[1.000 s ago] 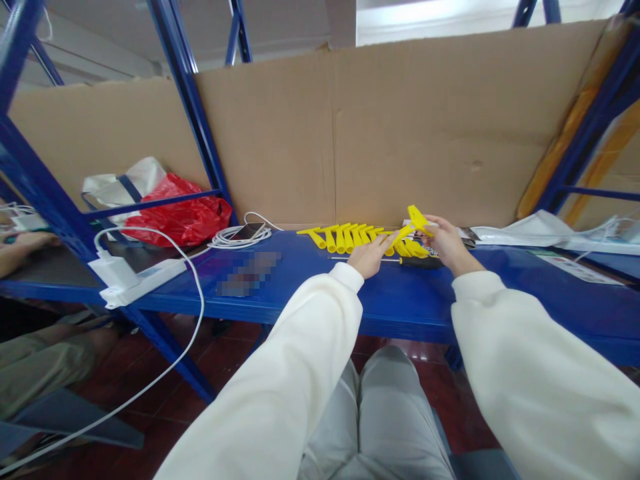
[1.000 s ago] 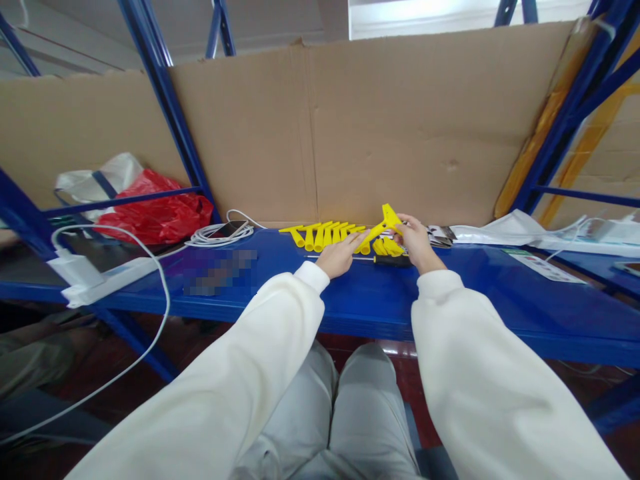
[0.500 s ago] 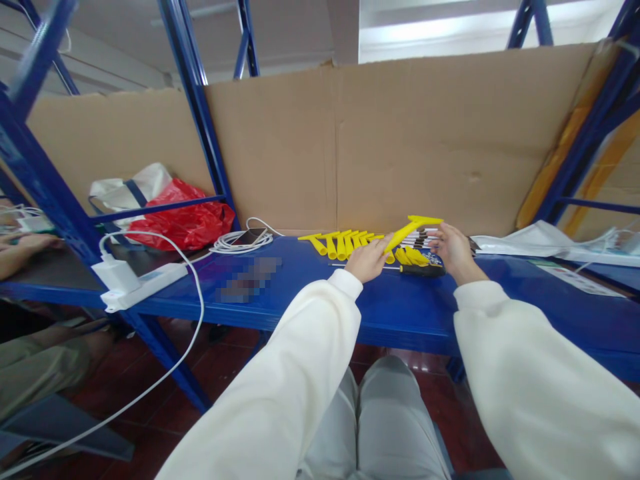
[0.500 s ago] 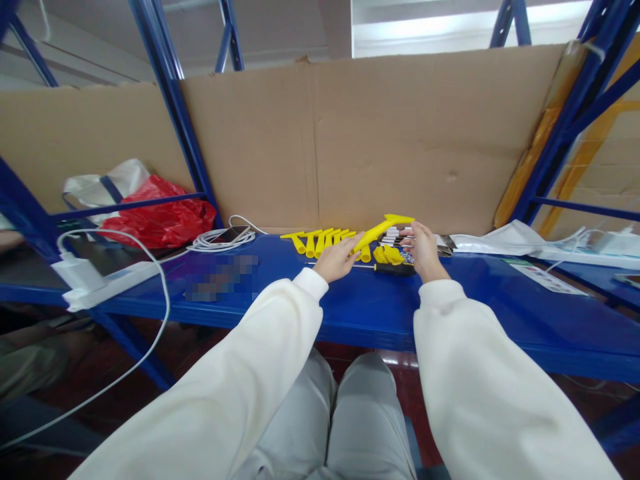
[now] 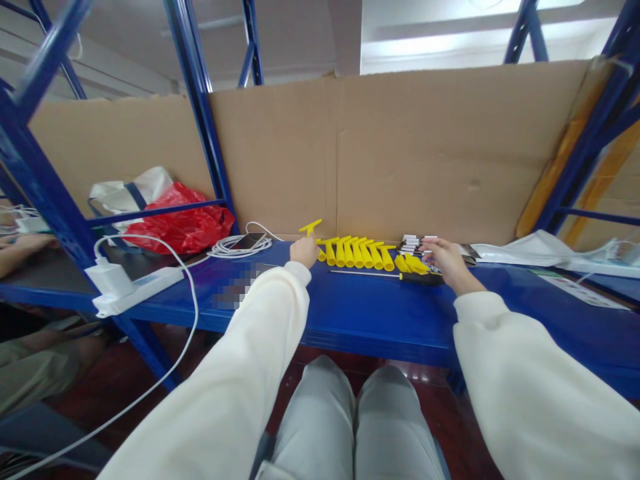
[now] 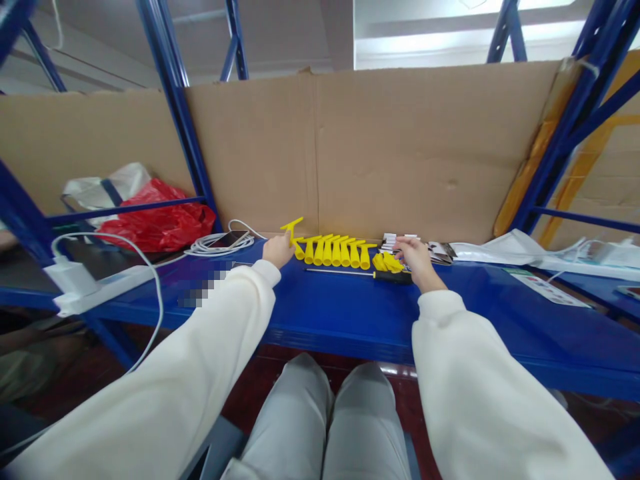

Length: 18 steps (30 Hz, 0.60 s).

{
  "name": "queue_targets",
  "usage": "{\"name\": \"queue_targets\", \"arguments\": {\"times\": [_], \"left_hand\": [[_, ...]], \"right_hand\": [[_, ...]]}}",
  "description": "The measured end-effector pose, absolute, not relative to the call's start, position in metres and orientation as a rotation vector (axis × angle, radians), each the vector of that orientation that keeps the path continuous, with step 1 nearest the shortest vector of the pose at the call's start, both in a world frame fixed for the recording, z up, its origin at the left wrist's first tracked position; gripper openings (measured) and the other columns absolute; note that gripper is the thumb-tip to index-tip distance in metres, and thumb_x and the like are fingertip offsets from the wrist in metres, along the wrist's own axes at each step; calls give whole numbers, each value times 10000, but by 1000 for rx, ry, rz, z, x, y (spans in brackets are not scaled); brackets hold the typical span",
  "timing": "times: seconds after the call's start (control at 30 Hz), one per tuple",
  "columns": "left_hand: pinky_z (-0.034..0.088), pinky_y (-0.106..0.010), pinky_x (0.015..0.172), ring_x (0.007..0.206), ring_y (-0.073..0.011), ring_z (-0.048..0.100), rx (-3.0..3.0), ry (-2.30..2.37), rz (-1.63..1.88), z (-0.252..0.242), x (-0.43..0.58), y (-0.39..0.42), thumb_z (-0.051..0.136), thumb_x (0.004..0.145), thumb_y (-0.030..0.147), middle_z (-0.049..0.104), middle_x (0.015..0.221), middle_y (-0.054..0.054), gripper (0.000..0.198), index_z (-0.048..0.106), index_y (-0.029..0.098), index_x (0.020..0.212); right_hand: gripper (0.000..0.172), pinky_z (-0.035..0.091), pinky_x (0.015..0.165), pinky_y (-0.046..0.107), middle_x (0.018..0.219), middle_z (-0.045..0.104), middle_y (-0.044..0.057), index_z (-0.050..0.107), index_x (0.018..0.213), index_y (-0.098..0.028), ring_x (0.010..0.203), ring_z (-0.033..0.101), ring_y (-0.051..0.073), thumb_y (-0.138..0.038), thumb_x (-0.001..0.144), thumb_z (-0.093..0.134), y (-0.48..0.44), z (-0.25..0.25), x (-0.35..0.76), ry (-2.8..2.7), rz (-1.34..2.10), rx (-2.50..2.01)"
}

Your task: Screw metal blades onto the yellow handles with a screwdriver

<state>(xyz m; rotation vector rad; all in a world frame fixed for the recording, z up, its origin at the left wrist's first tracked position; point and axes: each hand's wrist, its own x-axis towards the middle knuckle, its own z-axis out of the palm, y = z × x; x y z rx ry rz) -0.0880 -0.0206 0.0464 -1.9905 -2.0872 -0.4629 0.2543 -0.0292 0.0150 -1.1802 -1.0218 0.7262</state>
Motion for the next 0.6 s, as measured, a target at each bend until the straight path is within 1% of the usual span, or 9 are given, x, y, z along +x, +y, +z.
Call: {"name": "queue_targets", "arguments": {"times": [0.1,0.2,0.33,0.43,0.47,0.53,0.6], "left_hand": [[635,-353,1137,1392,-311,797,-1987,-2125,-397,43,-91,-15,475,1121,163,799,1480,-260,472,748,98,1501],[639,-351,1146,1409,-310,789,-2017,-2135,-378,39,-92,-8,502,1099,139,806,1484,-245,453,790,114,1449],[624,-396,1198,1417,-321,785,-2096,-2151,-424,33,-95,5,555,1039,118,824,1475,-214,524,776,141,1514],[599,-425,1241,1441,-349,772,-2179,-2203,-421,29,-97,17,637,970,176,842,1452,-194,591,774,163,1544],[593,-434,1246,1455,-353,763,-2207,-2226,-415,28,-97,21,631,965,193,837,1466,-189,594,777,163,1540],[583,-427,1245,1498,-340,735,-2251,-2263,-410,26,-96,28,554,1010,222,796,1543,-189,569,775,152,1530],[589,-443,1224,1524,-353,714,-2259,-2278,-427,24,-95,34,448,1086,281,736,1609,-247,574,745,105,1544]], "right_hand": [[241,443,490,195,783,748,11,722,902,-223,568,606,111,-230,734,894,-32,14,253,-1041,714,-1213],[229,445,501,197,793,752,19,700,872,-226,592,618,117,-215,726,876,-34,14,252,-1071,692,-1225],[212,419,493,192,746,720,0,684,846,-231,568,582,109,-203,715,847,-34,14,252,-1094,693,-1212],[213,423,510,202,737,712,-5,685,844,-230,566,578,111,-200,708,847,-34,14,252,-1101,697,-1210],[219,426,517,207,738,712,-5,683,841,-230,569,584,114,-203,706,853,-34,14,253,-1106,693,-1212],[229,429,526,215,738,707,-7,678,833,-230,574,589,118,-205,703,864,-34,15,252,-1122,685,-1218],[223,420,522,214,731,697,-12,674,820,-229,567,580,114,-195,700,859,-35,16,251,-1127,680,-1224]]}}
